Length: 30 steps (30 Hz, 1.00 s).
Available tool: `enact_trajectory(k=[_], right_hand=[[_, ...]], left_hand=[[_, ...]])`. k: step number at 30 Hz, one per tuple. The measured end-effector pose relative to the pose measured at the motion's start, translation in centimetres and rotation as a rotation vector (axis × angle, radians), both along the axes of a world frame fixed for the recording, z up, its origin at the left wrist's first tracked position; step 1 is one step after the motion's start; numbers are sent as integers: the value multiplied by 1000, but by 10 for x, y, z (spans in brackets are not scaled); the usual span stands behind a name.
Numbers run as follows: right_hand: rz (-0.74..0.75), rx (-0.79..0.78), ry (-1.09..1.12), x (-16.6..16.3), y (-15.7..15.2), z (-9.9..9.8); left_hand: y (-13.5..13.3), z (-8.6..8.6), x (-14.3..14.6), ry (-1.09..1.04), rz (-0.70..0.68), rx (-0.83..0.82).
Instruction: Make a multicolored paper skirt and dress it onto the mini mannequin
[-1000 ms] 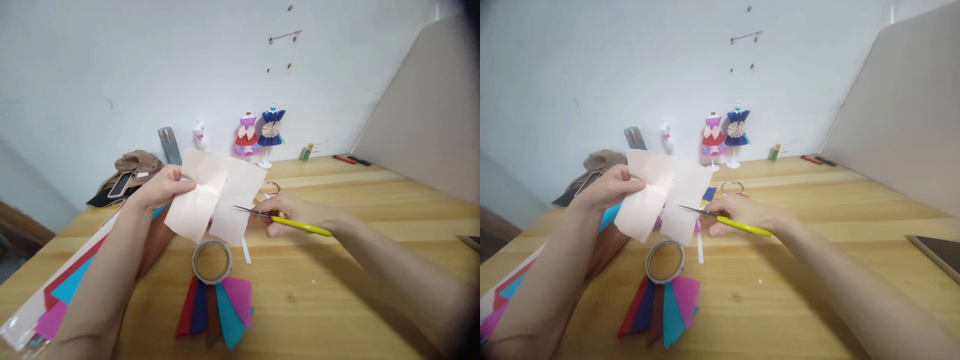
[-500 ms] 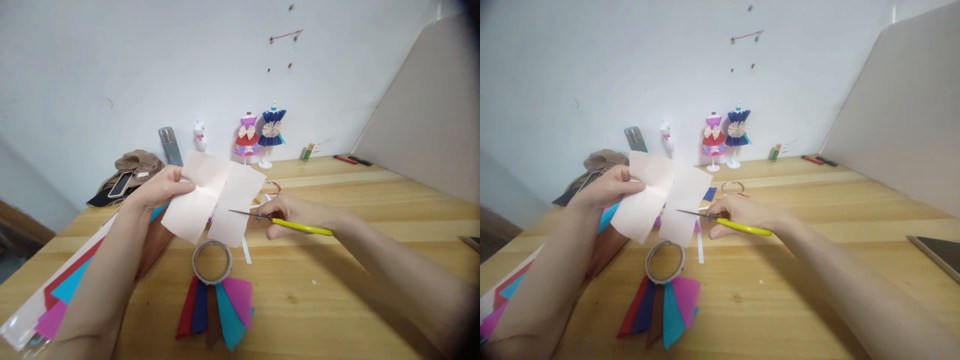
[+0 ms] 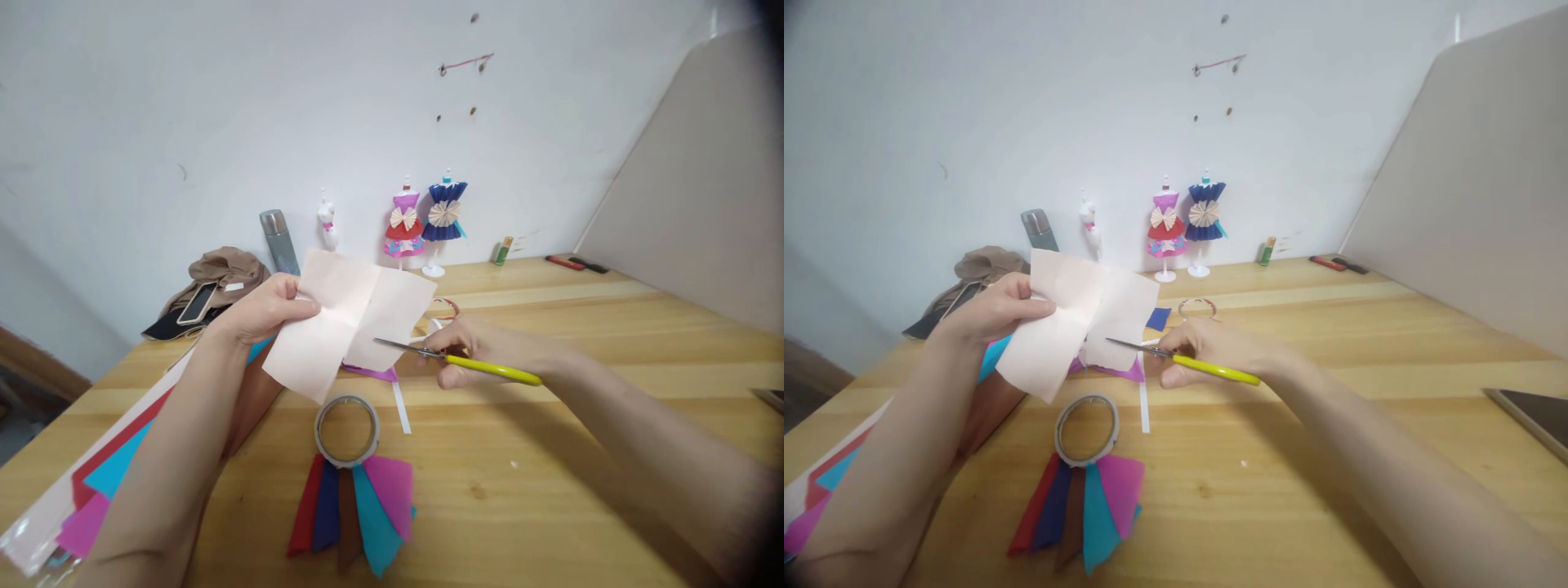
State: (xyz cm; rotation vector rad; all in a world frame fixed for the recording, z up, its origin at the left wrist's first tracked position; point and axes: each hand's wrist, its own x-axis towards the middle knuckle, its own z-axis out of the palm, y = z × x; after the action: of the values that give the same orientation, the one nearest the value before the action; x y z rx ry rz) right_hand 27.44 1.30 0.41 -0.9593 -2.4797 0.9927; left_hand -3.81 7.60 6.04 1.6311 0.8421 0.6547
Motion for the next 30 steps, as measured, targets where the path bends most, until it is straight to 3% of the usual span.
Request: enact_trajectory(k=[11,30], right_hand=[[-56,34,1,-5,2,-3],[14,41,157,-11,3,-15]], left_hand=[[2,-5,3,-157,-46,-91],[1,-11,10,-136,-69,-108]])
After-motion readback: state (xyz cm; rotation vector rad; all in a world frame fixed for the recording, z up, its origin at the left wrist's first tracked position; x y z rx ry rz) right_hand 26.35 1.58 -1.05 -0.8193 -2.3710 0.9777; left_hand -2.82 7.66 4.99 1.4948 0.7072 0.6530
